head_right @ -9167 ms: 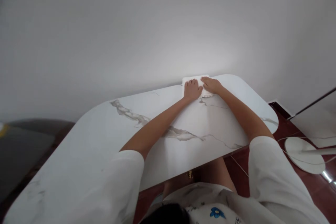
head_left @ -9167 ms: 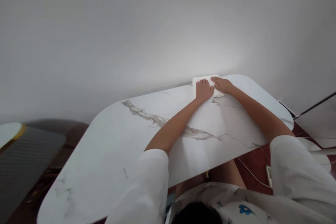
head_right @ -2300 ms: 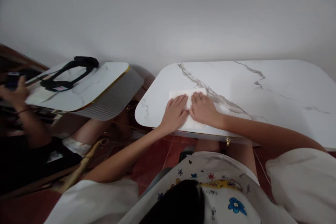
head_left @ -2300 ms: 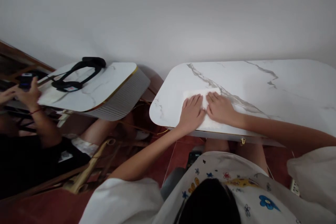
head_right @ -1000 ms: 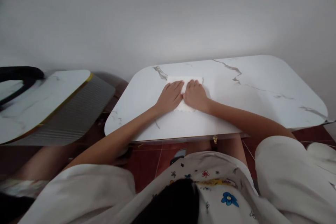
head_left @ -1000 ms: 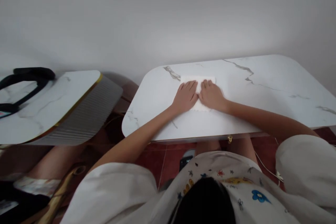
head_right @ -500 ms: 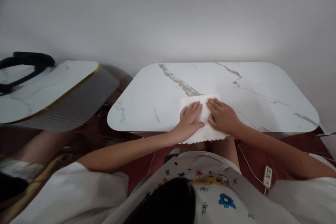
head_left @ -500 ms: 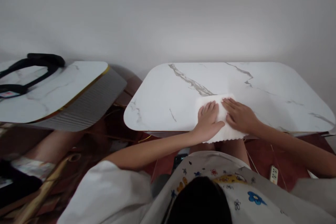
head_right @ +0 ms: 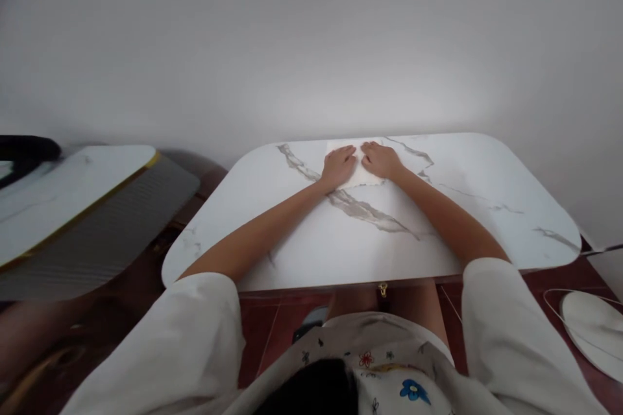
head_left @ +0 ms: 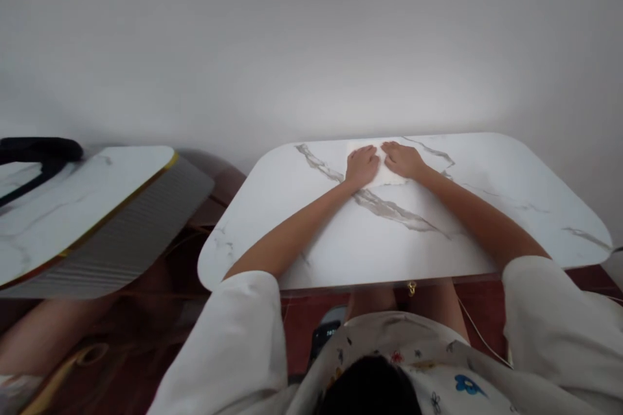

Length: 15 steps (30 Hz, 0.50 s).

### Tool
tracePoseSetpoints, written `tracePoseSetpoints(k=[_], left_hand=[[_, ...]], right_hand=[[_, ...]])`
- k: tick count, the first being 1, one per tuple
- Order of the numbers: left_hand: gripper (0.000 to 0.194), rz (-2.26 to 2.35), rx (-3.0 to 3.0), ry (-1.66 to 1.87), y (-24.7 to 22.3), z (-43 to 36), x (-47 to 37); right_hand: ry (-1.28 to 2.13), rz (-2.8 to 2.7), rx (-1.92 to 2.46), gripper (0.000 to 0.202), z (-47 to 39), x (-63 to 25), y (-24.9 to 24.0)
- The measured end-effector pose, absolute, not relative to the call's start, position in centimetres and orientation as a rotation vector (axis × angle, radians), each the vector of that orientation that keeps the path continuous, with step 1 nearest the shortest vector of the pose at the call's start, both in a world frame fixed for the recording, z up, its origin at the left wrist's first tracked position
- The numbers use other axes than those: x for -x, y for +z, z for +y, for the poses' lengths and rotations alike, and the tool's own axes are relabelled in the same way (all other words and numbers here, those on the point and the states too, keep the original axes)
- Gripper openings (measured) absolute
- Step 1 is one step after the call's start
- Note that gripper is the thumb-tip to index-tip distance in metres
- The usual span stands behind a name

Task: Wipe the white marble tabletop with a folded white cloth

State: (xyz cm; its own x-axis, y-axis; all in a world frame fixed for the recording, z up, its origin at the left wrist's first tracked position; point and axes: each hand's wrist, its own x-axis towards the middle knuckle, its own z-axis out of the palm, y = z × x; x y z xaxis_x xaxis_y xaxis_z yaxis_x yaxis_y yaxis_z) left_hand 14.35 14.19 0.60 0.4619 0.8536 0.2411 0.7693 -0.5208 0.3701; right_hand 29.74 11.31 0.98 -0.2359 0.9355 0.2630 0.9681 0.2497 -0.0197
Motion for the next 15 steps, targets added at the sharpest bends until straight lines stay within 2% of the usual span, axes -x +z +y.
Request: tracePoseSetpoints(k=[7, 11, 15], left_hand=[[0.037, 1.409, -2.597, 0.615, 1.0, 20.3, -17.5], [0.038, 1.298, -2.639, 0.563, 0.8, 20.6, -20.2], [0.042, 1.164, -2.712, 0.531, 0.8, 17.5, -21.4]], right_hand=[[-0.176, -2.133, 1.955, 0.044, 16.6, -31.2, 1.3], [-0.186, -2.088, 2.035, 0.045, 15.3, -33.6, 1.4], [-0.243, -2.071, 2.041, 0.047, 11.5, -35.0, 1.1]])
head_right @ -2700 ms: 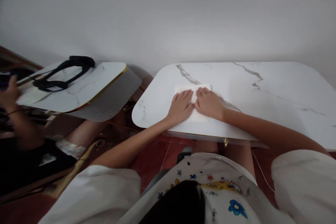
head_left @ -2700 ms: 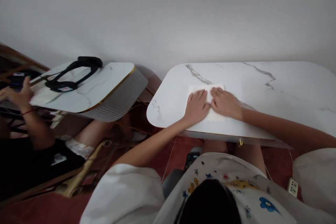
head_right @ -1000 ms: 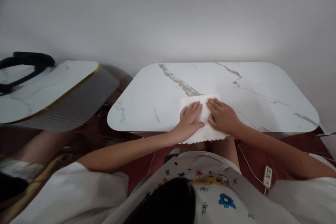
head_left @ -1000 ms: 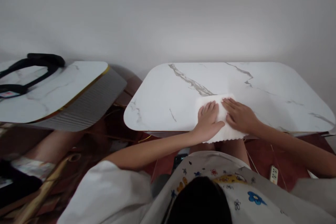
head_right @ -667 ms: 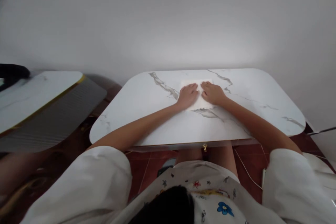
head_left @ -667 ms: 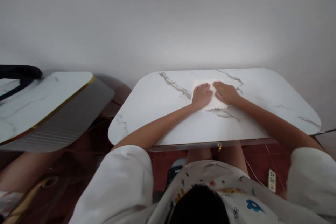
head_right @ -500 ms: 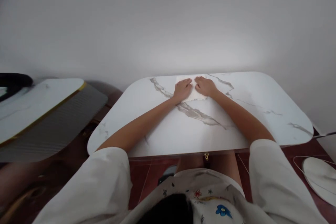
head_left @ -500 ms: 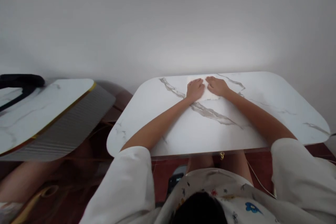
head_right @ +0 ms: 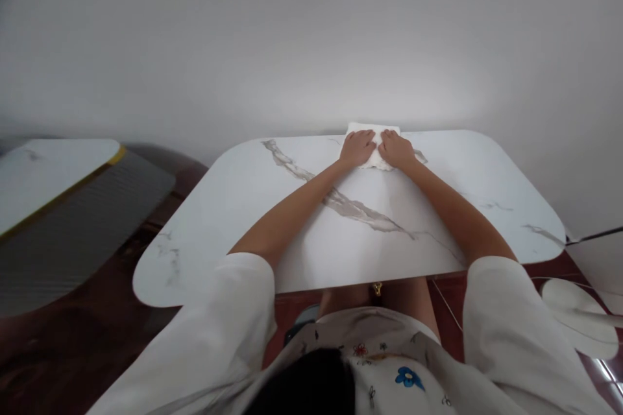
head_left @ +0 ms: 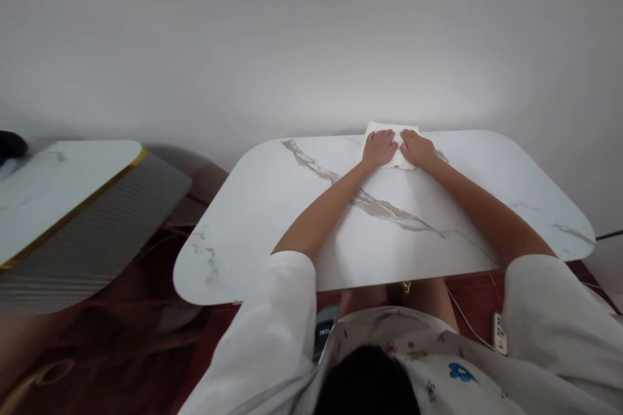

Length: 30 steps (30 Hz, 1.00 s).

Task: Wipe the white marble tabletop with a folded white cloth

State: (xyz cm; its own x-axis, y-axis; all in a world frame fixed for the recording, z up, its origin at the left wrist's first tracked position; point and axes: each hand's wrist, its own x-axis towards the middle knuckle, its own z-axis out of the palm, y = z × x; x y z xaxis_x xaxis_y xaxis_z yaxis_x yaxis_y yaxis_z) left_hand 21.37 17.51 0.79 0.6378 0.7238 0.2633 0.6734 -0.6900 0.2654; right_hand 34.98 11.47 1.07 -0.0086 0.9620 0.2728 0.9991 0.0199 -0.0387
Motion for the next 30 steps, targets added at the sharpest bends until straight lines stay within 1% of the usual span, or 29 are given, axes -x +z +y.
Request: tracePoseSetpoints(k=[3, 7, 13, 16, 19, 24, 27, 30], left_hand=[[0.045, 1.088, -2.755, 0.48, 0.8, 13.9, -20.4], [0.049, 1.023, -2.791, 0.436, 0.8, 8.8, -17.0], [0.052, 1.098, -2.739, 0.355, 1.1, -0.1, -11.4], [0.056, 1.096, -2.619, 0.301, 1.7, -4.4, -10.6], [0.062, 1.071, -2.496, 0.24, 2.4, -7.1, -11.7], [0.061, 1.034, -2.403, 0.153, 3.0, -6.8, -16.7], [0.059, 1.05, -2.423, 0.209, 2.8, -4.3, -19.9], [0.052, 1.116, -2.432, 0.306, 2.3, -0.9, -22.1]], right_hand=[[-0.278, -2.101, 2.04, 0.046, 7.7, -34.4, 0.9], [-0.293, -2.173, 2.054, 0.05, 2.5, -31.3, 1.2], [-0.265, -2.284, 1.948, 0.053, -5.5, -26.8, 1.4], [-0.243, -2.311, 1.848, 0.053, -9.4, -26.8, 1.3], [-0.251, -2.317, 1.847, 0.053, -12.4, -28.3, 1.4], [-0.283, -2.263, 2.034, 0.054, -12.8, -32.6, 1.9], [-0.3, -2.254, 2.089, 0.053, -10.2, -35.2, 2.0], [-0.296, -2.288, 2.074, 0.052, -6.4, -37.2, 1.9]])
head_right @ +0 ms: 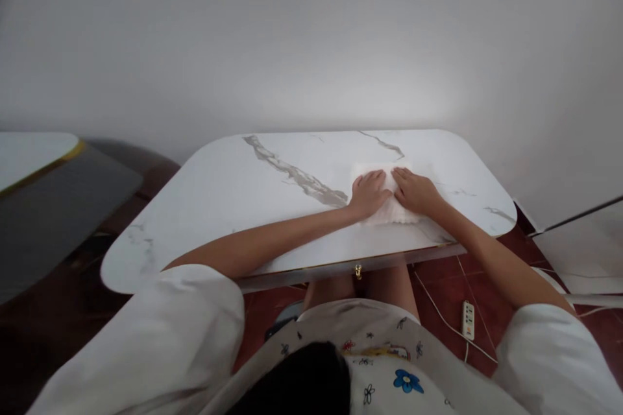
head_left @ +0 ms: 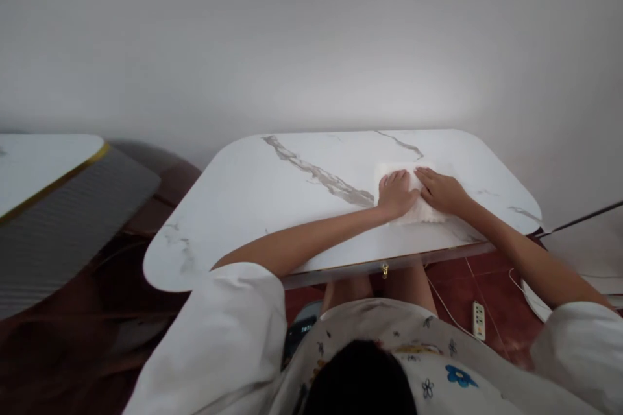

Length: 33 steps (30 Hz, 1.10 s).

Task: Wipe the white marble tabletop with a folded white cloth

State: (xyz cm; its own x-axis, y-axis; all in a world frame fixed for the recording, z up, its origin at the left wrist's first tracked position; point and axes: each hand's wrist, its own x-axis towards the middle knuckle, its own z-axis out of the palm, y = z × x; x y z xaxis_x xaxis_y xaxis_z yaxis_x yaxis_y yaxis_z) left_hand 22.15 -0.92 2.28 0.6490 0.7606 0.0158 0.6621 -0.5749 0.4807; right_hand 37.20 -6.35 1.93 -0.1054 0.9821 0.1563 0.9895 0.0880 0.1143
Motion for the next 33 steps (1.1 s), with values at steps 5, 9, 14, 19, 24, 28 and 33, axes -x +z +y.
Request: tracePoseSetpoints(k=[5, 9, 14, 19, 24, 28, 33], left_hand=[[0.039, 1.174, -2.447, 0.477, 1.5, 5.7, -23.0], [0.036, 1.225, -2.468, 0.565, 0.9, 11.2, -22.4], [0.036, 1.301, -2.529, 0.617, 0.3, 16.6, -23.1], [0.033, 1.231, -2.605, 0.605, 0.3, 18.7, -26.1], [0.034, 1.09, -2.697, 0.575, 0.2, 17.4, -29.5], [0.039, 0.984, -2.756, 0.51, 0.1, 14.1, -29.9], [0.043, 0.912, -2.802, 0.468, 0.4, 8.1, -26.9]], right_hand=[[-0.303, -2.336, 2.056, 0.05, 1.0, -37.9, 1.9], [-0.305, -2.343, 2.003, 0.048, 6.7, -37.0, 2.0], [-0.309, -2.277, 1.981, 0.046, 12.2, -37.4, 1.9], [-0.287, -2.174, 2.082, 0.045, 13.6, -40.4, 1.7], [-0.322, -2.082, 2.144, 0.049, 10.8, -43.4, 1.2], [-0.36, -2.105, 2.134, 0.053, 7.0, -44.0, 0.8], [-0.362, -2.136, 2.095, 0.054, 1.3, -41.9, 0.4]])
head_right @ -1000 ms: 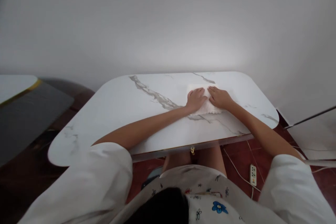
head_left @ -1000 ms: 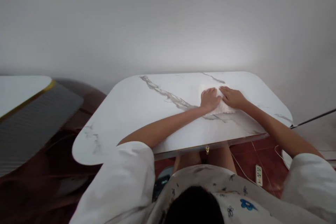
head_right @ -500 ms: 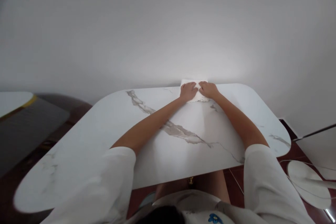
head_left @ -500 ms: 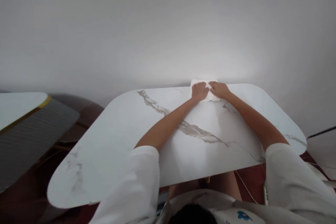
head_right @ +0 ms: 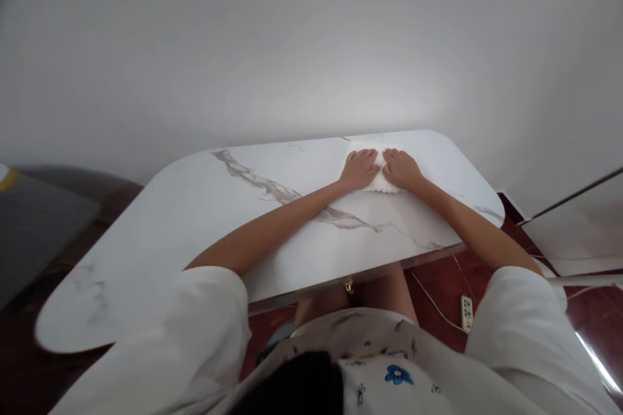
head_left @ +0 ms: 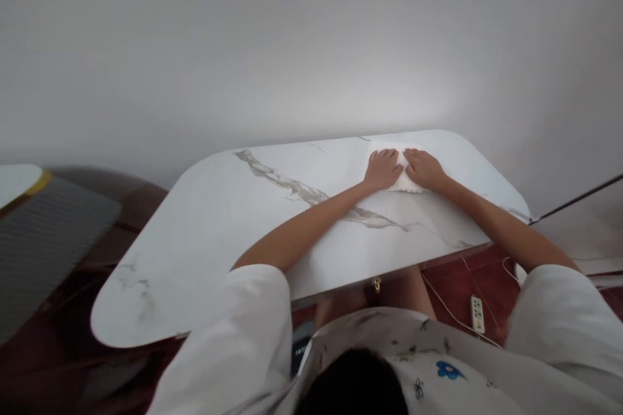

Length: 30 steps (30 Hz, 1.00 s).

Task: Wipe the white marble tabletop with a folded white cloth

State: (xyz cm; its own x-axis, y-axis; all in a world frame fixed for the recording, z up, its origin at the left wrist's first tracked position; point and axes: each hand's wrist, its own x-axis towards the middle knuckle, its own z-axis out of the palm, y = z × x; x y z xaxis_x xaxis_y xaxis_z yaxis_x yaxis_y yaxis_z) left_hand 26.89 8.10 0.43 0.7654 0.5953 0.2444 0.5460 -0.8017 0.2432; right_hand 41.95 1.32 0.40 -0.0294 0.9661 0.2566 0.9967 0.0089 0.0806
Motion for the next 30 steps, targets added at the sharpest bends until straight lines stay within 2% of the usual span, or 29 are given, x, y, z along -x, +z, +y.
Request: tracePoseSetpoints(k=[9, 16, 22, 30], left_hand=[[0.052, 1.057, -2.562, 0.298, 2.1, -4.1, -20.0], [0.061, 0.961, -2.466, 0.224, 2.7, -10.0, -21.6], [0.05, 0.872, -2.548, 0.385, 2.0, -8.4, -28.0], [0.034, 1.091, -2.571, 0.572, 0.9, 0.9, -31.9]], right_hand=[[-0.234, -2.197, 1.882, 0.055, -9.7, -36.5, 0.4], [-0.234, -2.186, 1.794, 0.055, -15.8, -39.5, 0.0], [-0.302, -2.076, 2.004, 0.052, -14.5, -45.0, 0.5], [-0.215, -2.164, 2.082, 0.052, -2.5, -47.4, 1.2]])
